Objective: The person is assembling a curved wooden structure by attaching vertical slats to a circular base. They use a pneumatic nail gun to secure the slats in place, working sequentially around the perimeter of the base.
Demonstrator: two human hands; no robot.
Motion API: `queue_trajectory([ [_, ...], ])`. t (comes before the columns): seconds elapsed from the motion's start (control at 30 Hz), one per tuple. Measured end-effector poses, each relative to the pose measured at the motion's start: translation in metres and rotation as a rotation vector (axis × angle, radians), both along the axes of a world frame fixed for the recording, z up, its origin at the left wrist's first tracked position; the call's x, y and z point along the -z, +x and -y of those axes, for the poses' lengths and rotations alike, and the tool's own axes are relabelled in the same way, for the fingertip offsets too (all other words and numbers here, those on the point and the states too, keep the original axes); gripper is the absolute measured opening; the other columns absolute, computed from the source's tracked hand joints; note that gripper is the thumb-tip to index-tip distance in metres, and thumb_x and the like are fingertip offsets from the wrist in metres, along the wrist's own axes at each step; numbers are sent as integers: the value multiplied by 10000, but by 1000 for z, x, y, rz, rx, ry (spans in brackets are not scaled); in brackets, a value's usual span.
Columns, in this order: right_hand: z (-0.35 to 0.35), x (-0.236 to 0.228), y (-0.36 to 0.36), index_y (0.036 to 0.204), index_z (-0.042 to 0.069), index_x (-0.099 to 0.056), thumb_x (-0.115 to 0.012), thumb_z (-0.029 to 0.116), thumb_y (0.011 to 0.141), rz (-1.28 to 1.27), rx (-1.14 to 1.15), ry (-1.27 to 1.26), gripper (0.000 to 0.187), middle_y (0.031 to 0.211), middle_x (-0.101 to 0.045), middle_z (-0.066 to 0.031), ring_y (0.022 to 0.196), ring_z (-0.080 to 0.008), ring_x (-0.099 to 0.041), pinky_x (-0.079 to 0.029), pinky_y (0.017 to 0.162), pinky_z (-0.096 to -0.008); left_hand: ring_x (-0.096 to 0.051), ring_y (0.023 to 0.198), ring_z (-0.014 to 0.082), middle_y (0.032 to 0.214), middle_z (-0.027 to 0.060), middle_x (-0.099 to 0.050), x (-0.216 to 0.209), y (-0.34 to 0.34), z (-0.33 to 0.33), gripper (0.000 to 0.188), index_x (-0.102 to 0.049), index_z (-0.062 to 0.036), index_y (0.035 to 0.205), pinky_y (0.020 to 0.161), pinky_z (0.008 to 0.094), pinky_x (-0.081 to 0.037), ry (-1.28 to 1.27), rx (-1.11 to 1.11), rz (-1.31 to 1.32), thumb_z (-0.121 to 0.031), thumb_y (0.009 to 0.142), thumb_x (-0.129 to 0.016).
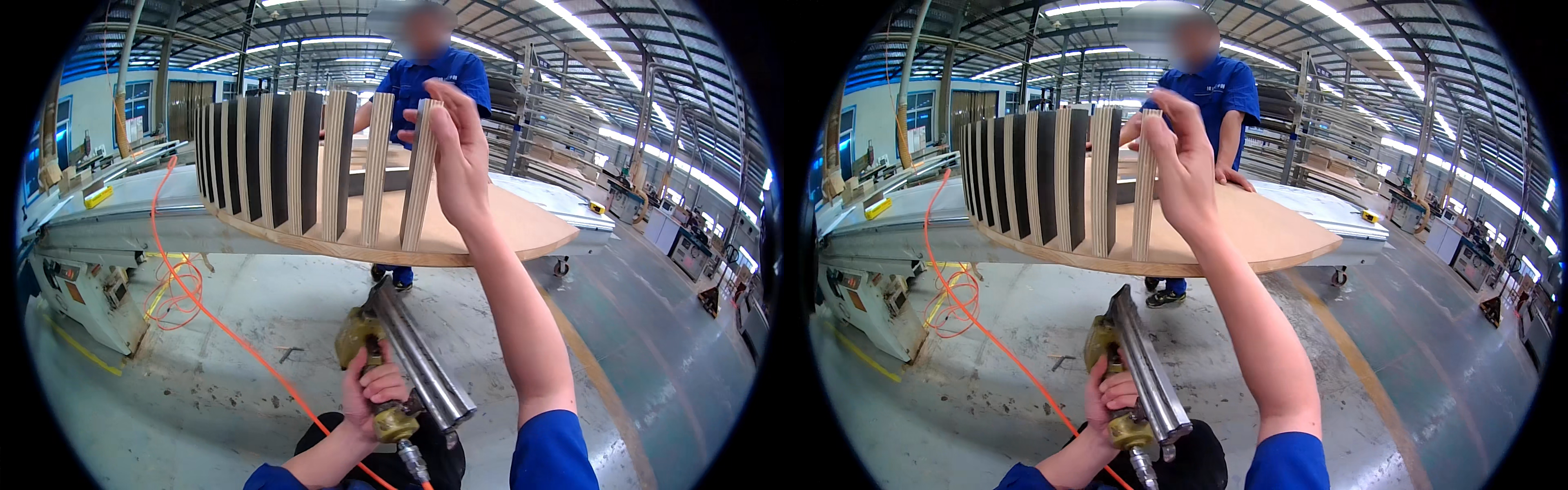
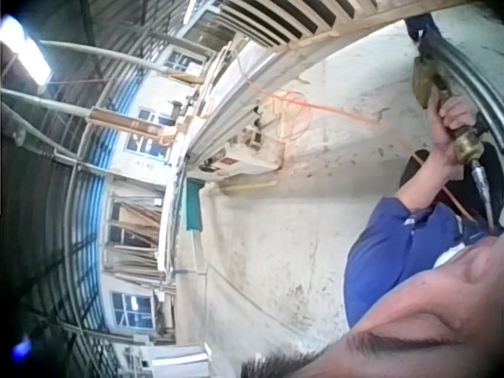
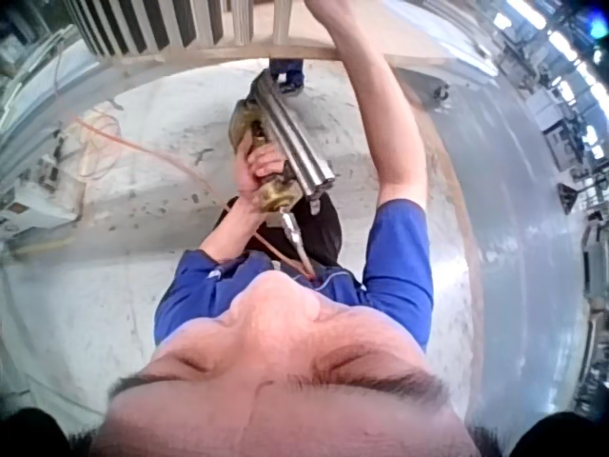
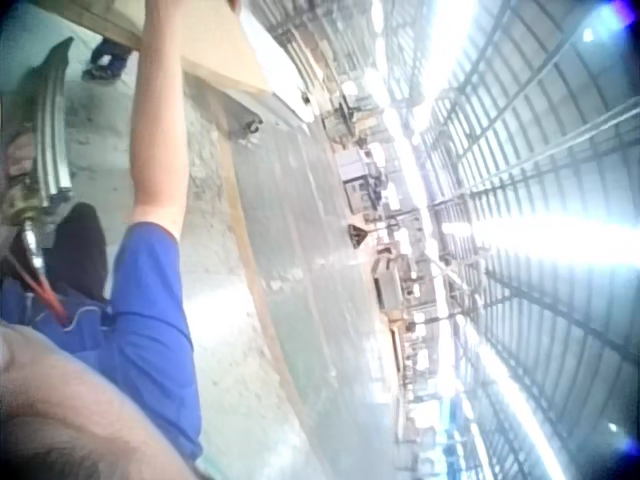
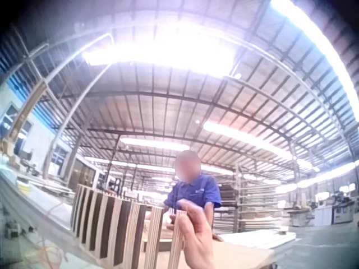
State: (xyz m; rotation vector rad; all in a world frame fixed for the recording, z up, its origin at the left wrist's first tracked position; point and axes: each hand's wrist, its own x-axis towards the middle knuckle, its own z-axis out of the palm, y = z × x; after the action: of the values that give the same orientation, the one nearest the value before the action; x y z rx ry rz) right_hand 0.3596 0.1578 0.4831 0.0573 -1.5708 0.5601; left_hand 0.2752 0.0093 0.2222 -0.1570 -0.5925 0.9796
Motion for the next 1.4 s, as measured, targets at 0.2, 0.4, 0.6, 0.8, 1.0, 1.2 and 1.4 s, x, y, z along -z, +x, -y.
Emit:
queue_trajectory([
  [0.2, 25, 24, 53, 1327, -56, -536, -828, 492, 791, 797, 399, -71, 820, 1230, -627, -226, 1101, -227, -625, -505, 928, -350, -389, 460, 33, 556, -106, -393, 47, -87, 9, 273, -682, -123, 1142, 477, 228, -386, -68, -326, -310, -338, 1010, -576],
  [0.4, 30, 27, 59, 927, -63, -710, -843, 497, 747, 1060, 408, -164, 603, 813, -679, -128, 782, -186, -639, -507, 750, -320, -385, 485, 68, 592, -77, -386, 60, -159, 30, 264, -629, -100, 1110, 480, 253, -349, -339, -749, -941, -335, 995, -597],
  [0.6, 27, 24, 57, 923, -14, -714, -826, 448, 760, 1099, 391, -190, 503, 753, -658, -64, 708, -142, -596, -472, 676, -292, -579, 559, 152, 594, 41, -561, 100, -201, 40, 222, -670, -28, 911, 519, 332, -458, -438, -958, -2119, -243, 901, -725],
  [0.8, 15, 19, 61, 1014, 23, -724, -790, 414, 801, 1193, 286, -262, 451, 865, -664, -28, 778, -111, -580, -464, 716, -260, -707, 918, 431, 888, 277, -720, 246, -189, 54, 439, -735, 67, 964, 803, 469, -563, -423, -628, -2877, -301, 739, -815],
  [1.0, -58, -12, 64, 1165, -3, -682, -652, 318, 954, 929, 124, -478, 385, 1046, -687, -60, 984, -127, -618, -501, 850, -298, -705, 969, 416, 955, 258, -730, 434, -167, 98, 435, -746, 39, 920, 857, 464, -556, -600, 8, -2831, -334, 704, -803],
  [1.2, -119, -6, 9, 1288, 18, -595, -665, 96, 906, 1121, 556, 266, 397, 1163, -671, -187, 1108, -273, -636, -501, 971, -388, -703, 956, 402, 950, 248, -727, 464, -137, 121, 410, -738, 37, 929, 851, 457, -555, -608, 193, -2790, -310, 719, -792],
  [1.4, -114, 5, -14, 1279, 45, -595, -672, 72, 912, 1138, 443, -34, 377, 1112, -646, -119, 1030, -219, -629, -524, 907, -343, -701, 944, 387, 946, 238, -724, 469, -131, 134, 385, -731, 35, 938, 844, 450, -554, -615, 221, -2769, -287, 734, -781],
])
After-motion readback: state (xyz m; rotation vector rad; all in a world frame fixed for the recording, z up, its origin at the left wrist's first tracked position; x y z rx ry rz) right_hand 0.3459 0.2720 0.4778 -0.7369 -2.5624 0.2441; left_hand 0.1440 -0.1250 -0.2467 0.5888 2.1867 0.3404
